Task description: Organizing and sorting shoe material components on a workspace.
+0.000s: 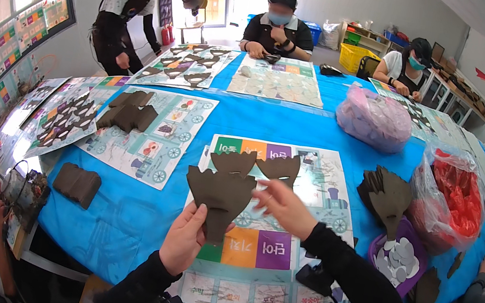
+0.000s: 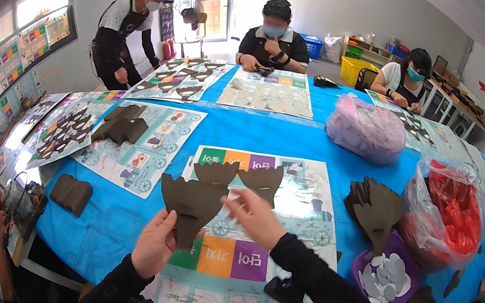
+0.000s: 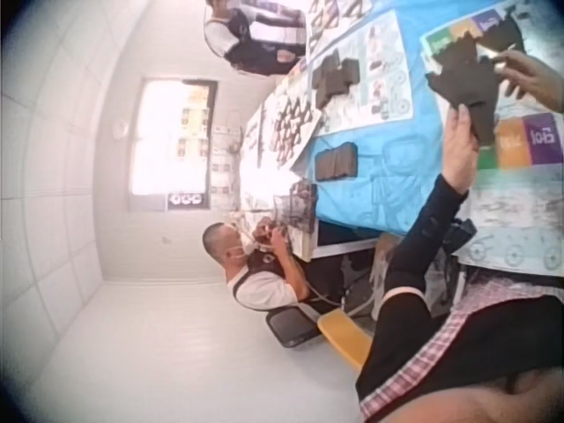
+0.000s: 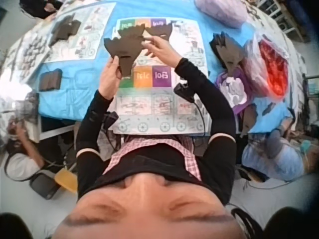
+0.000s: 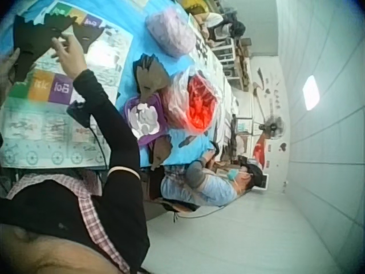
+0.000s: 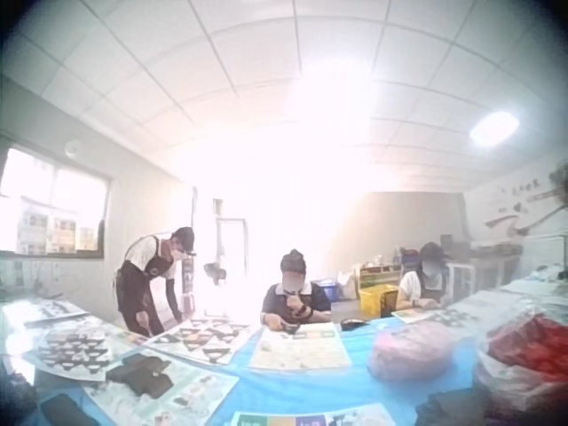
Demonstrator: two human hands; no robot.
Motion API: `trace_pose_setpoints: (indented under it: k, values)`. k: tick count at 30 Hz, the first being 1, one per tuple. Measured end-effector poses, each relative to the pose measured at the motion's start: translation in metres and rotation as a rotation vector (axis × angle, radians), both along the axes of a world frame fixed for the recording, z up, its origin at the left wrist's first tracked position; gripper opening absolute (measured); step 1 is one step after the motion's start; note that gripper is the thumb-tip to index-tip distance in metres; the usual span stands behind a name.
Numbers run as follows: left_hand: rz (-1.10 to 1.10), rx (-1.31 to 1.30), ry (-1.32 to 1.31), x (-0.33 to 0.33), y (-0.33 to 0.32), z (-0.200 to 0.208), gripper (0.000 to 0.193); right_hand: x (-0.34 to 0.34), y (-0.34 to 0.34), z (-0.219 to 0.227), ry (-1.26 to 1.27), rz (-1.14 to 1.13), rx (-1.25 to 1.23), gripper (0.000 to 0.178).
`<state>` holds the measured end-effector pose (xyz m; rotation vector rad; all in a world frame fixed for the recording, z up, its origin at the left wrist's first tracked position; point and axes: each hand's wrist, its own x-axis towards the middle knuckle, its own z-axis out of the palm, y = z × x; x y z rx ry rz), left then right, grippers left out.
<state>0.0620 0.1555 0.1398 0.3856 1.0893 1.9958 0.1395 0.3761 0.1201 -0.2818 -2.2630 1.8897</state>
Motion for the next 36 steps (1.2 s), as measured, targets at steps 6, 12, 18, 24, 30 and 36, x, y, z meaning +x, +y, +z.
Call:
trace_pose_setpoints:
  k: [6, 12, 18, 24, 30, 36]
  values:
    - [-0.098, -0.055, 0.138, 0.016, 0.016, -0.018, 0.036, 0.035, -0.039, 0.026, 0.055, -0.194, 0.458, 0.055]
    - [-0.109, -0.025, 0.068, 0.032, 0.02, -0.023, 0.036, 0.047, -0.035, 0.025, 0.421, -0.389, 1.05, 0.027]
    - [-0.042, -0.005, 0.001, 0.029, 0.002, -0.017, 0.034, 0.05, 0.069, 0.053, 0.279, -0.531, 0.119, 0.014]
    - [-0.027, -0.002, 0.07, 0.033, 0.009, -0.012, 0.033, 0.062, 0.115, 0.017, 0.304, -0.677, 1.096, 0.033]
    - [-0.071, 0.016, 0.084, 0.036, 0.013, -0.03, 0.032, 0.047, -0.021, -0.005, -0.171, 0.131, -0.171, 0.04]
    - [-0.003, 0.031, 0.058, 0.025, 0.008, -0.028, 0.035, 0.007, 0.005, 0.002, 0.009, -0.248, 0.647, 0.031]
